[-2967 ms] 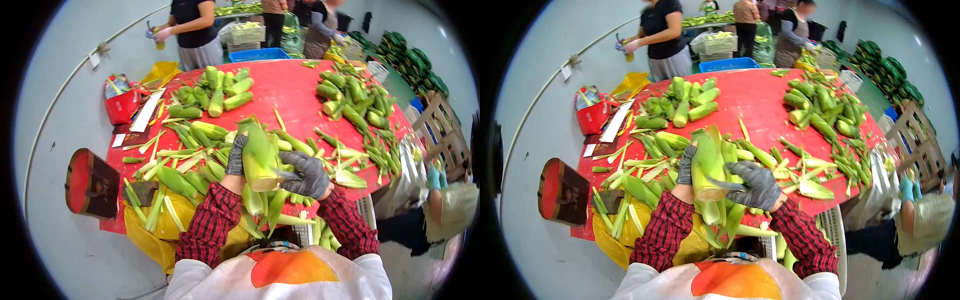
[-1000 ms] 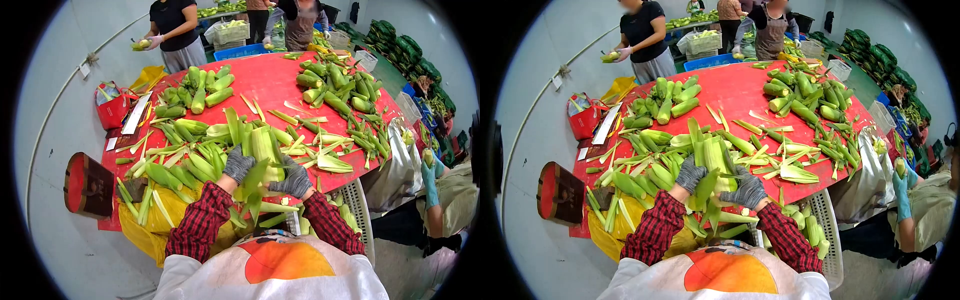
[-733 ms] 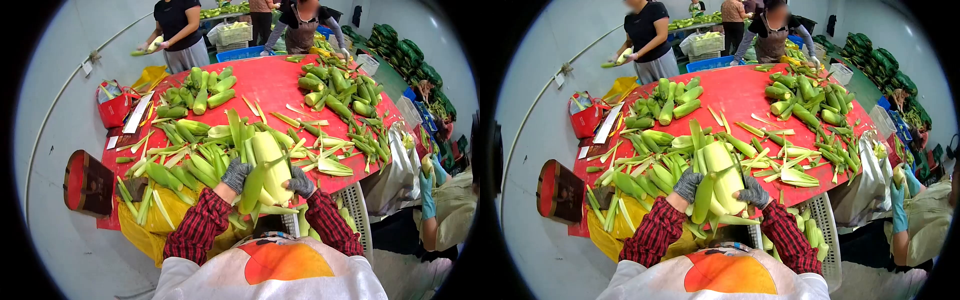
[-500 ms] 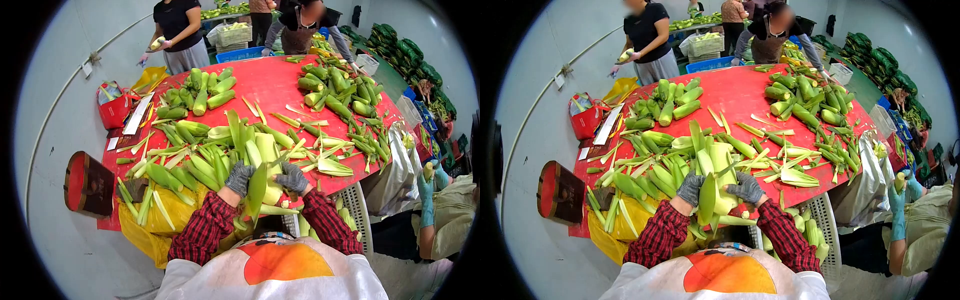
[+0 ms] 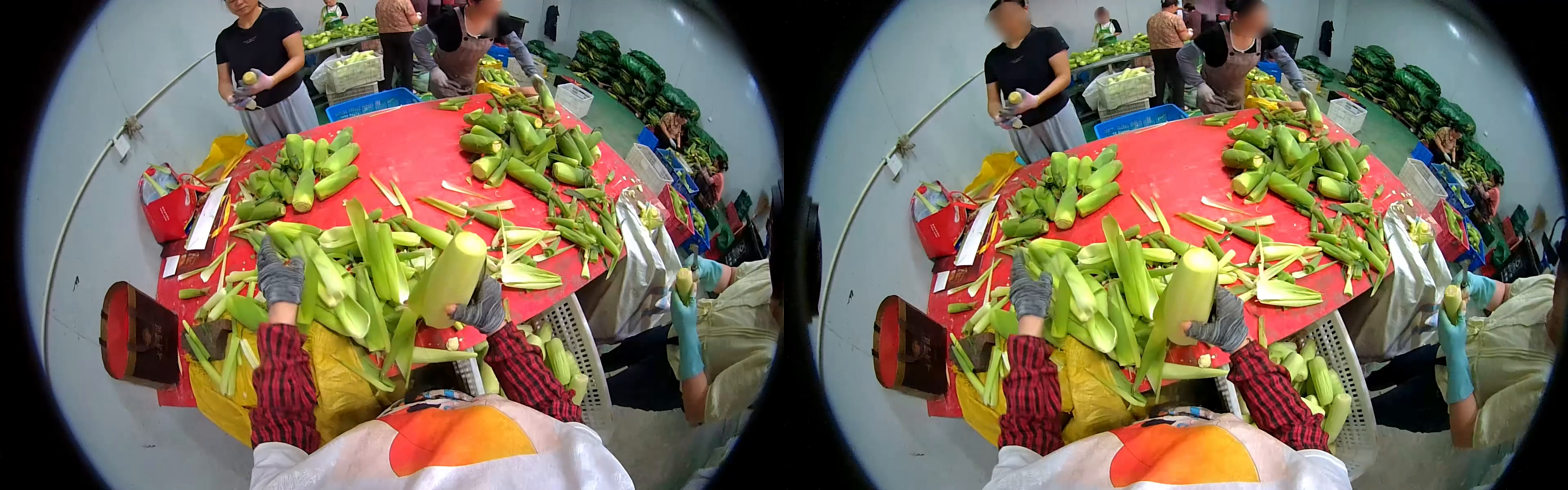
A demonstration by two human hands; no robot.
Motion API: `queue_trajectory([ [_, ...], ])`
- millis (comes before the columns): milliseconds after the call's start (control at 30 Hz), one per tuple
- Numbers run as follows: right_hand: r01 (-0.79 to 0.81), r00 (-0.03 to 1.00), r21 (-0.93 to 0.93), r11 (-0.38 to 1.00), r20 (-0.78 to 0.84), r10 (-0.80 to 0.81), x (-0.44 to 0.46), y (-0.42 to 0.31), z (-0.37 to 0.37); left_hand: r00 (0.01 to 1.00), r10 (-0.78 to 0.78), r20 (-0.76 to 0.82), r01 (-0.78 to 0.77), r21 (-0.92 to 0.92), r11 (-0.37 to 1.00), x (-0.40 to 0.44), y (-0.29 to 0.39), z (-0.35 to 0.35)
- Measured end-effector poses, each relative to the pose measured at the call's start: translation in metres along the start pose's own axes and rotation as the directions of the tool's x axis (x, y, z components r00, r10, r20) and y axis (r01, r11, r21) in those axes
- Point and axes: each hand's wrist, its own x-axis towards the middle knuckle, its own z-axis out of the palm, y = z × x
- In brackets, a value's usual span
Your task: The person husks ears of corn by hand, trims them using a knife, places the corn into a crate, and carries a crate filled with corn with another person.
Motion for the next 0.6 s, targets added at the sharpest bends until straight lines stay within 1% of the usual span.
queue_trajectory([
  [33, 0.003, 1.0, 0.0, 1.0, 0.003, -0.003, 0.002, 0.001, 0.0, 0.981, 0.039, -0.192, -0.06, -0.108, 0.992, -0.002, 0.031, -0.024],
  [67, 0.048, 0.999, -0.07, 0.996, 0.023, -0.046, 0.003, 0.004, 0.001, 0.998, 0.048, -0.027, -0.055, -0.443, 0.895, -0.014, 0.056, -0.034],
  [100, 0.093, 0.995, -0.14, 0.986, 0.048, -0.087, 0.003, 0.005, 0.001, 0.986, 0.109, 0.126, 0.015, -0.72, 0.693, -0.032, 0.079, -0.043],
  [133, 0.093, 0.995, -0.138, 0.986, 0.054, -0.086, 0.004, 0.005, 0.002, 0.918, 0.323, 0.228, -0.026, -0.781, 0.624, -0.047, 0.099, -0.051],
  [167, 0.102, 0.992, -0.181, 0.978, 0.088, -0.087, 0.005, 0.005, 0.003, 0.861, 0.478, 0.175, -0.185, -0.768, 0.613, -0.059, 0.12, -0.054],
  [200, 0.113, 0.989, -0.222, 0.969, 0.121, -0.088, 0.007, 0.004, 0.006, 0.821, 0.555, 0.13, -0.303, -0.726, 0.617, -0.064, 0.137, -0.057],
  [233, 0.116, 0.988, -0.216, 0.969, 0.126, -0.09, 0.008, 0.002, 0.008, 0.814, 0.53, 0.236, -0.186, -0.759, 0.624, -0.072, 0.143, -0.048],
  [267, 0.181, 0.976, -0.23, 0.956, 0.16, -0.146, 0.01, -0.001, 0.009, 0.818, 0.525, 0.234, -0.187, -0.755, 0.628, -0.075, 0.146, -0.046],
  [300, 0.248, 0.96, -0.241, 0.938, 0.193, -0.204, 0.014, -0.005, 0.01, 0.821, 0.5, 0.274, -0.127, -0.767, 0.629, -0.075, 0.147, -0.046],
  [333, 0.253, 0.958, -0.236, 0.938, 0.196, -0.209, 0.017, -0.008, 0.011, 0.821, 0.476, 0.315, -0.066, -0.776, 0.627, -0.075, 0.149, -0.044],
  [367, 0.3, 0.942, -0.315, 0.9, 0.25, -0.226, 0.019, -0.012, 0.013, 0.803, 0.43, 0.414, 0.121, -0.818, 0.562, -0.08, 0.151, -0.036],
  [400, 0.346, 0.922, -0.386, 0.855, 0.308, -0.234, 0.018, -0.013, 0.015, 0.804, 0.391, 0.448, 0.234, -0.843, 0.484, -0.083, 0.152, -0.029],
  [433, 0.293, 0.931, -0.315, 0.903, 0.308, -0.194, 0.019, -0.007, 0.016, 0.818, 0.359, 0.449, 0.264, -0.848, 0.459, -0.085, 0.151, -0.027],
  [467, 0.298, 0.929, -0.305, 0.904, 0.313, -0.2, 0.021, -0.001, 0.018, 0.83, 0.332, 0.447, 0.288, -0.855, 0.432, -0.082, 0.15, -0.03],
  [500, 0.268, 0.939, -0.289, 0.919, 0.292, -0.182, 0.021, 0.005, 0.019, 0.833, 0.323, 0.448, 0.288, -0.852, 0.437, -0.082, 0.147, -0.03],
  [533, 0.238, 0.948, -0.274, 0.932, 0.273, -0.162, 0.021, 0.01, 0.02, 0.869, 0.267, 0.416, 0.263, -0.847, 0.463, -0.082, 0.143, -0.03],
  [567, 0.135, 0.976, -0.12, 0.983, 0.186, -0.111, 0.019, 0.017, 0.019, 0.901, 0.214, 0.377, 0.236, -0.841, 0.487, -0.082, 0.14, -0.028],
  [600, 0.058, 0.998, 0.176, 0.983, -0.014, -0.056, 0.018, 0.023, 0.017, 0.905, 0.211, 0.37, 0.232, -0.843, 0.485, -0.08, 0.136, -0.025],
])
